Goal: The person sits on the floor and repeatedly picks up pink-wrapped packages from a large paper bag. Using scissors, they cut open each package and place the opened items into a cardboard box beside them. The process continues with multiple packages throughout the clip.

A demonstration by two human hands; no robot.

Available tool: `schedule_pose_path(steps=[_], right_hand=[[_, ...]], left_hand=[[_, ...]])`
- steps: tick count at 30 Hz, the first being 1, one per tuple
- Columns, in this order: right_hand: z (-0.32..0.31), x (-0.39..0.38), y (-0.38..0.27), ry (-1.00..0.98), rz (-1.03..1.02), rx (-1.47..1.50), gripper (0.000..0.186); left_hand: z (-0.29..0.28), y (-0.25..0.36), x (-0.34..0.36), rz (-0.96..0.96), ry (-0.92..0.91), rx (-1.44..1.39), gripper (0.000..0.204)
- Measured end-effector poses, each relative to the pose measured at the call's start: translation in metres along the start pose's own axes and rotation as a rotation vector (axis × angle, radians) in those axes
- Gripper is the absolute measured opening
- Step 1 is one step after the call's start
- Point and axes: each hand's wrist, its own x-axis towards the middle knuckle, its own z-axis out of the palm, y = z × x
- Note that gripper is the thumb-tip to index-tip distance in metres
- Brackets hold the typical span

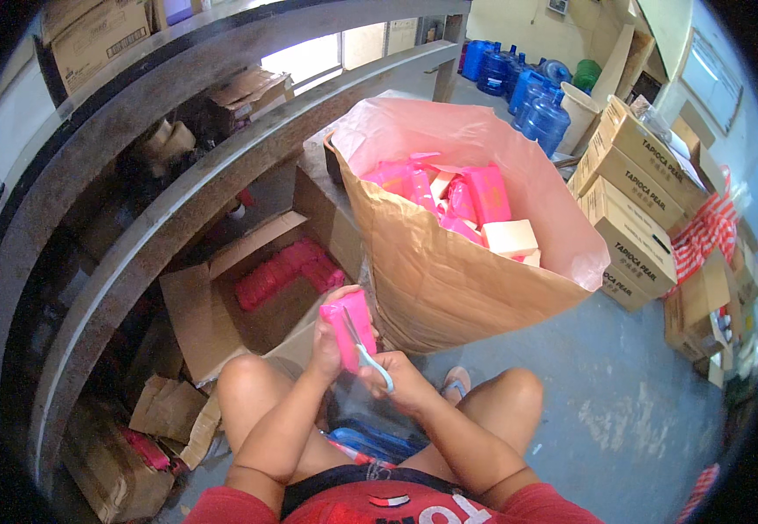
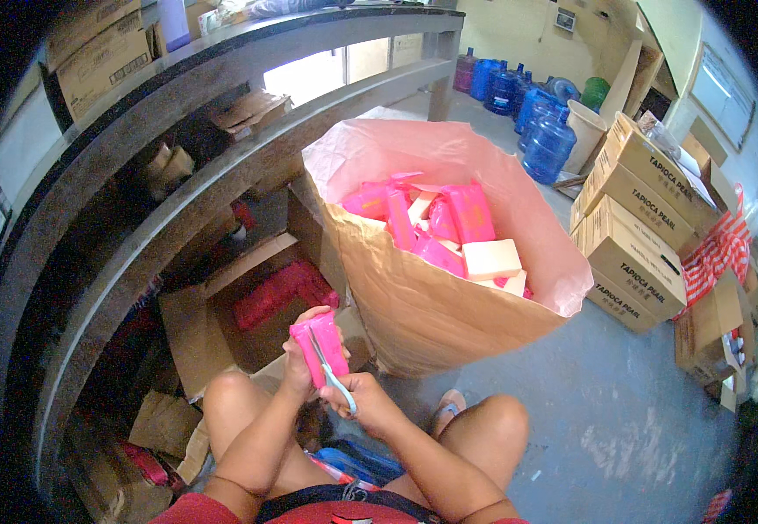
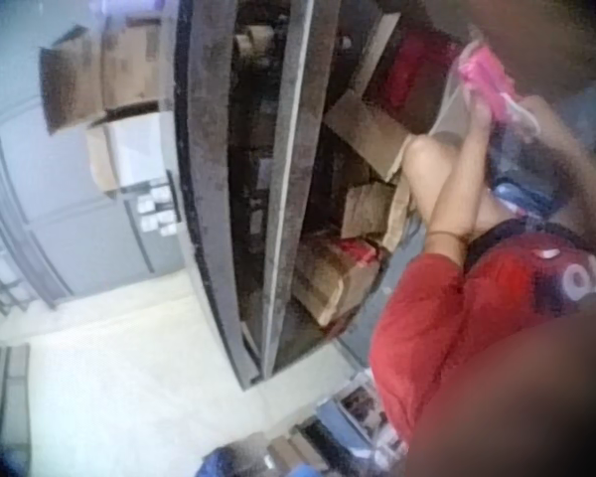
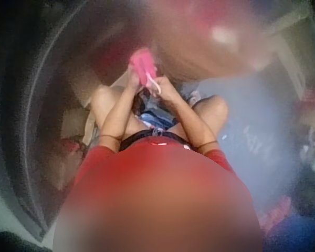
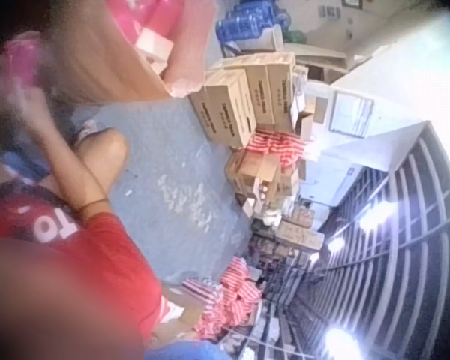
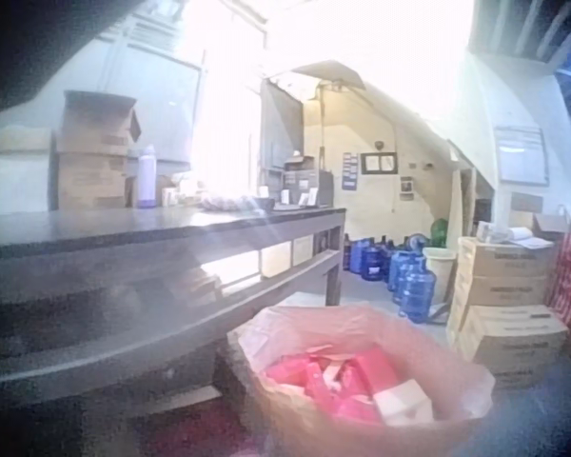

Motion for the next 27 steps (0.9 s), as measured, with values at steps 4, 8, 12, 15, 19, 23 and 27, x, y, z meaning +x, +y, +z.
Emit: schedule_pose_path(steps=[4, 8, 12, 15, 19, 23, 27], right_hand=[[-0.018, -0.004, -0.024, -0.132, 0.034, -0.157, 0.027], [-0.037, -0.023, -0.046, -0.193, -0.027, -0.519, 0.037], [-0.048, -0.038, -0.055, -0.098, -0.106, -0.879, 0.055], [-0.051, -0.044, -0.054, -0.103, -0.065, -0.908, 0.062], [-0.052, -0.050, -0.054, -0.079, -0.203, -0.915, 0.064], [-0.057, -0.062, -0.059, -0.043, -0.233, -0.932, 0.066], [-0.061, -0.070, -0.061, -0.038, -0.230, -0.924, 0.067]], left_hand=[[0.004, 0.013, 0.011, 0.025, 0.107, -0.062, 0.099], [0.013, 0.069, 0.042, 0.307, 0.159, -0.113, 0.084], [0.062, 0.122, 0.085, 0.549, 0.032, 0.132, 0.072], [0.120, 0.134, 0.142, 0.587, -0.045, 0.252, 0.060], [0.188, 0.122, 0.210, 0.464, -0.226, 0.624, 0.037], [0.225, 0.091, 0.235, 0.502, -0.399, 0.831, 0.026], [0.233, 0.066, 0.245, 0.477, -0.394, 0.921, 0.024]])
